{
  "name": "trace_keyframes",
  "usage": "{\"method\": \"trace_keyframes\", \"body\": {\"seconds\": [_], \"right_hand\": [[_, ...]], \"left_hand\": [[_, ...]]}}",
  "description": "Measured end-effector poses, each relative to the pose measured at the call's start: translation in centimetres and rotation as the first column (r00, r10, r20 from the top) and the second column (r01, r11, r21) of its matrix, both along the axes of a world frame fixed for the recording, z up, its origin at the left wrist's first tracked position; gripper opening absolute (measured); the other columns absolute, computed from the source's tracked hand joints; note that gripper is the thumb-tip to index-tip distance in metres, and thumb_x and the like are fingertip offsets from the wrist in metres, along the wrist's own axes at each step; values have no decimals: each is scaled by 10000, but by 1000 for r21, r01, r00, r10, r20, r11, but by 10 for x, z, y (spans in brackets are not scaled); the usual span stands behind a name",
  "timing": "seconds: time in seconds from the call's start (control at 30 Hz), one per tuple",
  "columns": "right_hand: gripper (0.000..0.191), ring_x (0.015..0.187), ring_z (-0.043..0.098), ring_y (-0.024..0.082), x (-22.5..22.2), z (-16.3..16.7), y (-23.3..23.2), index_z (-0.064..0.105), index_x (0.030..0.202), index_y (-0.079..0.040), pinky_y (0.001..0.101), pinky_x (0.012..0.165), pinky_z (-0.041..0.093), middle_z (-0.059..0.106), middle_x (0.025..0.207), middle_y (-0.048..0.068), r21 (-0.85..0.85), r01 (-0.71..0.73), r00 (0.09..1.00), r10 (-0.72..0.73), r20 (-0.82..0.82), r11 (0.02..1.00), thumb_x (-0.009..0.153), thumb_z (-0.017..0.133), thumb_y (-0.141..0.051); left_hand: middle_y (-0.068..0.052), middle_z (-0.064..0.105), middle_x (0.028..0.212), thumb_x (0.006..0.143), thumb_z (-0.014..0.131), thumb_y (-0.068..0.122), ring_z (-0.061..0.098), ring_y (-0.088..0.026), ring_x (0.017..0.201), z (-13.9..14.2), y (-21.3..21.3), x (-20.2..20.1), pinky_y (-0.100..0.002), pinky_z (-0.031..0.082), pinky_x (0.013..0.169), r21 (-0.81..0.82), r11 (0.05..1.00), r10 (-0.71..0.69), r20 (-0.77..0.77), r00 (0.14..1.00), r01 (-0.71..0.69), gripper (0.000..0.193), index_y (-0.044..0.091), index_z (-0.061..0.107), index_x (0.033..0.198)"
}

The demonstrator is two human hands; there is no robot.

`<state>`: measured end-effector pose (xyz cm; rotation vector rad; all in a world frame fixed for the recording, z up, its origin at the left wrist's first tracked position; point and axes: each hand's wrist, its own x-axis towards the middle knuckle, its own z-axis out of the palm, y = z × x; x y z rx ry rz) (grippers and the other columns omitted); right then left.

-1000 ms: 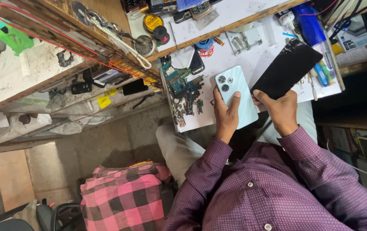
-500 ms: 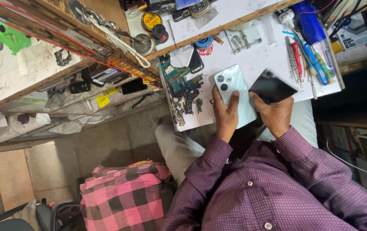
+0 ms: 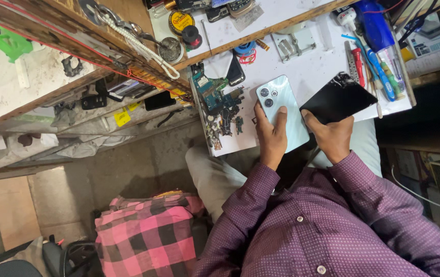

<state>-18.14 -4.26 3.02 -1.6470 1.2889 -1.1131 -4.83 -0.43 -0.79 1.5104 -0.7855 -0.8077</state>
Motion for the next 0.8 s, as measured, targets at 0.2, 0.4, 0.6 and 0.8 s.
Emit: {"method": "trace_keyframes", "body": {"seconds": [0.2, 0.4, 0.6, 0.8], "right_hand": [[161, 710, 659, 135, 1, 0, 1, 705, 964, 39, 266, 672, 528, 714, 842, 61, 24, -13, 998, 11, 67, 1000, 904, 818, -57], [166, 770, 665, 138, 0, -3, 1, 706, 1002, 40, 272, 722, 535, 719, 901, 70, -39, -53, 994, 56, 90, 998, 898, 812, -33], [154, 801, 667, 136, 0, -7, -1, 701, 994, 26, 280, 758, 543, 714, 909, 55, -52, -65, 994, 69, 88, 997, 892, 809, -17], [133, 776, 659, 144, -2, -7, -1, 710, 966, 25, 289, 739, 540, 714, 884, 66, -29, -75, 994, 77, 73, 997, 882, 807, -10]], "left_hand": [[-236, 587, 1345, 1020, 618, 323, 625, -312, 1197, -2, 1, -1, -407, 516, 993, -37, 999, 4, -9, 1000, -5, 678, -41, 342, 1522], [-236, 595, 1326, 1019, 617, 315, 633, -307, 1174, -1, -1, -1, -407, 524, 974, -35, 999, 18, 3, 1000, -18, 663, -43, 354, 1512], [-233, 613, 1299, 1026, 617, 294, 645, -305, 1161, -2, 0, -1, -397, 531, 964, -43, 999, 21, -6, 1000, -21, 642, -51, 361, 1503], [-236, 612, 1304, 1032, 624, 295, 636, -297, 1165, -8, -1, -1, -395, 524, 978, -66, 997, 33, -8, 999, -34, 657, -65, 350, 1509]]}}
